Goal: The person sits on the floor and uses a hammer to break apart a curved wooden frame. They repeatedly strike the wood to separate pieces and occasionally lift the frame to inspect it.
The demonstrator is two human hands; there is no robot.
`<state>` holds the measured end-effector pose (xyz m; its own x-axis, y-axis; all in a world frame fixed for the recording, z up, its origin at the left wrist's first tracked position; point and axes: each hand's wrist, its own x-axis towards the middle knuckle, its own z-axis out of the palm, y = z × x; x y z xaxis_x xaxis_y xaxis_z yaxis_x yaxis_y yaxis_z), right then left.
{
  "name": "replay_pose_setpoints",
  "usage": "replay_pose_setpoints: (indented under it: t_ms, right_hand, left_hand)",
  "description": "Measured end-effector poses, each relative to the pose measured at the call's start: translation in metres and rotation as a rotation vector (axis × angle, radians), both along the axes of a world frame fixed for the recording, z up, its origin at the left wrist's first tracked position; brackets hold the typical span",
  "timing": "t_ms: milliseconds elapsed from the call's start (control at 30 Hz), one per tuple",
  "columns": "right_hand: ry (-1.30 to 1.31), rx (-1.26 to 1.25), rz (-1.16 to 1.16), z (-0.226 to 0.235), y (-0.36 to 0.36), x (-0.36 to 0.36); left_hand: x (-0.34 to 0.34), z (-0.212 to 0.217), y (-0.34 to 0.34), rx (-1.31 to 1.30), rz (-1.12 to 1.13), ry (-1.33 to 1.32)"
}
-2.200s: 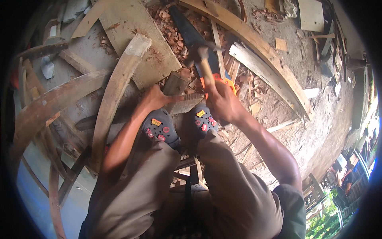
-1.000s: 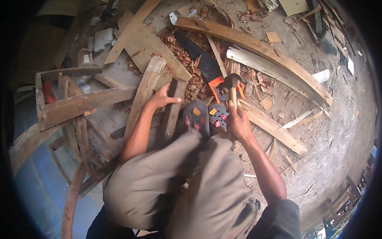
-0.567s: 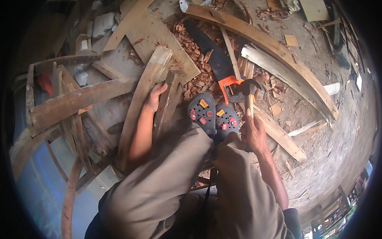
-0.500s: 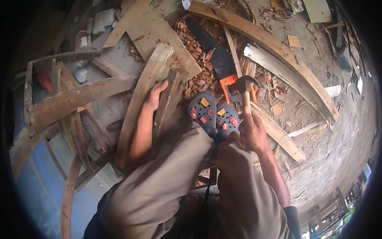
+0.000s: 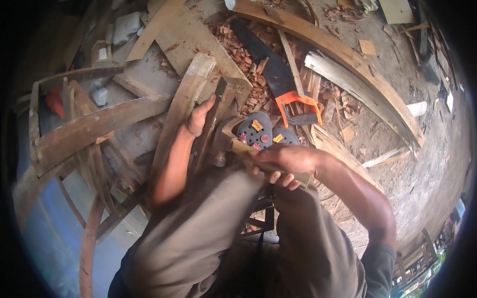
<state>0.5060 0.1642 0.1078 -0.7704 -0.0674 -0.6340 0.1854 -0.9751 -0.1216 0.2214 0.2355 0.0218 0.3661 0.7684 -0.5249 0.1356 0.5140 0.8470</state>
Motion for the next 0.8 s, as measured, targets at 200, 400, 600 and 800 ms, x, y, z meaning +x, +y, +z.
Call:
replay_pose_setpoints:
  t_ms: [200,400,600,800]
  right_hand:
    - [0.034,-0.006,0.139,0.003,0.029,0.018]
    - [-0.234,0.219,0.062,0.022,0.031,0.025]
    - [-0.311,0.284,-0.07,0.015,-0.018,0.022]
    - [-0.34,0.23,-0.156,0.047,-0.031,0.046]
  left_hand:
    - [0.008,-0.012,-0.003,0.054,-0.129,-0.022]
    - [0.012,-0.011,-0.001,0.041,-0.171,0.055]
    - [-0.042,-0.041,-0.041,-0.028,-0.195,0.17]
    - [-0.165,-0.044,-0.153,0.125,-0.36,0.146]
